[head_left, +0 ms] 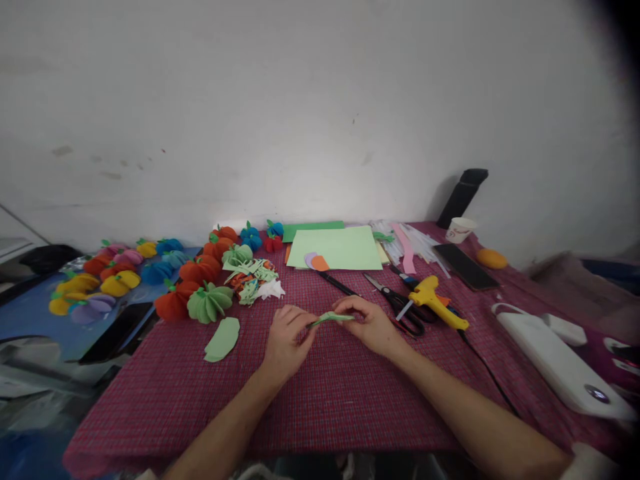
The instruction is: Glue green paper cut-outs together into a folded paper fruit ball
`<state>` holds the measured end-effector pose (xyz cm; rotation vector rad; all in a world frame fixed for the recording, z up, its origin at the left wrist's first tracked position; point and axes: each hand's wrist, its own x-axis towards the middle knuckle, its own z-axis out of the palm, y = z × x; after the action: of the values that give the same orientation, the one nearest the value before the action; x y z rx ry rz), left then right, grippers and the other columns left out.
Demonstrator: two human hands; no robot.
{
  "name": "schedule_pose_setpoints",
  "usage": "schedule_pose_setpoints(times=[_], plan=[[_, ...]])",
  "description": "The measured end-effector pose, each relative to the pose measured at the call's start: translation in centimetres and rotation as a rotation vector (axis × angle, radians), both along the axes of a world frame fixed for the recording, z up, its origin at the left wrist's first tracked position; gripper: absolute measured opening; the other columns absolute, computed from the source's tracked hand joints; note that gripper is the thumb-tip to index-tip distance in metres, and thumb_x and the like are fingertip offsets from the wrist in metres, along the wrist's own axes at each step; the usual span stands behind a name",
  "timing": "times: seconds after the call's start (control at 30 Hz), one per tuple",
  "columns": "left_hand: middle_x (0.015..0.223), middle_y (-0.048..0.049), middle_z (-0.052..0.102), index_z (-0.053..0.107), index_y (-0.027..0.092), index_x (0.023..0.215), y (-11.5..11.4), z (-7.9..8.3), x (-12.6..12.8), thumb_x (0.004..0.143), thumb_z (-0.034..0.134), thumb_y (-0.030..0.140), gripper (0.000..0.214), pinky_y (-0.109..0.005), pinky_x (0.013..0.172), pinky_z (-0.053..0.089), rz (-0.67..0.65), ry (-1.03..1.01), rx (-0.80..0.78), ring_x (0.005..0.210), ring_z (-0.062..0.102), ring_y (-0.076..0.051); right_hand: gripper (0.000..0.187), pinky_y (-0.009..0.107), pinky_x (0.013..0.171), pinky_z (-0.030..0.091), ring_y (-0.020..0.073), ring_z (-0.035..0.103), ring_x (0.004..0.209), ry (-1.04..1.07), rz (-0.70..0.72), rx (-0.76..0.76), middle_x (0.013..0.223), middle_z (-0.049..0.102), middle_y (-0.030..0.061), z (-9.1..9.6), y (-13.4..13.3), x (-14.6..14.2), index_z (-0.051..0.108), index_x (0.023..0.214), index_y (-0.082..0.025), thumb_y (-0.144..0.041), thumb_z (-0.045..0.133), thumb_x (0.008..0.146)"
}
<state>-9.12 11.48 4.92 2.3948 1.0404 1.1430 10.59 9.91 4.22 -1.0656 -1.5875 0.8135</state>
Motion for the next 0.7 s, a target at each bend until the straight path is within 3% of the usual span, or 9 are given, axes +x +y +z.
schedule_pose_setpoints(times=[0.17,0.27,0.37,0.57,0.7], plan=[[0.079,-0.0038,0.064,0.064,0.021,0.081,-0.1,-0.3,0.2,0.079,0.054,0.023,0.010,-0.031,0.075,0.038,-0.016,-0.073,-0.131,0.079,0.054,-0.018,0.019,0.030,0.075,0.044,0.0176,0.058,0.084,-0.057,0.028,-0.058,0.090,0.066,0.0045,0.2,-0.3,0.0,0.067,0.092,-0.021,-0.028,0.062,0.075],[0.080,-0.0025,0.062,0.061,0.020,0.098,-0.1,-0.7,0.3,0.077,0.055,0.023,0.022,-0.028,0.073,0.041,0.003,-0.201,-0.321,0.077,0.055,-0.016,0.020,0.027,0.064,0.044,0.0151,0.058,0.071,0.017,0.103,-0.224,0.080,0.067,0.0036,-0.1,-0.3,0.1,0.068,0.087,-0.019,-0.034,0.058,0.078],[0.077,-0.0006,0.061,0.054,0.021,0.112,-0.1,-1.1,0.3,0.077,0.054,0.024,0.035,-0.027,0.069,0.042,0.005,-0.150,-0.422,0.073,0.056,-0.015,0.023,0.024,0.056,0.042,0.0124,0.056,0.060,0.069,0.166,-0.357,0.073,0.065,0.0015,-0.6,0.0,0.1,0.066,0.088,-0.017,-0.036,0.059,0.077],[0.098,-0.0053,0.059,0.058,0.021,0.101,-0.1,-1.3,0.4,0.075,0.056,0.025,0.026,-0.036,0.083,0.038,-0.013,0.166,-0.234,0.094,0.052,-0.021,0.016,0.023,0.055,0.042,0.0126,0.056,0.060,-0.112,0.208,-0.385,0.069,0.064,0.0007,-1.6,0.2,0.5,0.065,0.084,-0.016,-0.029,0.060,0.075],[0.095,-0.0045,0.058,0.059,0.020,0.095,-0.7,-0.9,0.6,0.079,0.054,0.023,0.017,-0.035,0.081,0.037,-0.167,0.364,-0.118,0.092,0.049,-0.020,0.013,0.023,0.060,0.043,0.0136,0.059,0.066,-0.381,0.214,-0.240,0.074,0.067,0.0008,-2.2,0.3,0.9,0.067,0.084,-0.019,-0.020,0.056,0.077]])
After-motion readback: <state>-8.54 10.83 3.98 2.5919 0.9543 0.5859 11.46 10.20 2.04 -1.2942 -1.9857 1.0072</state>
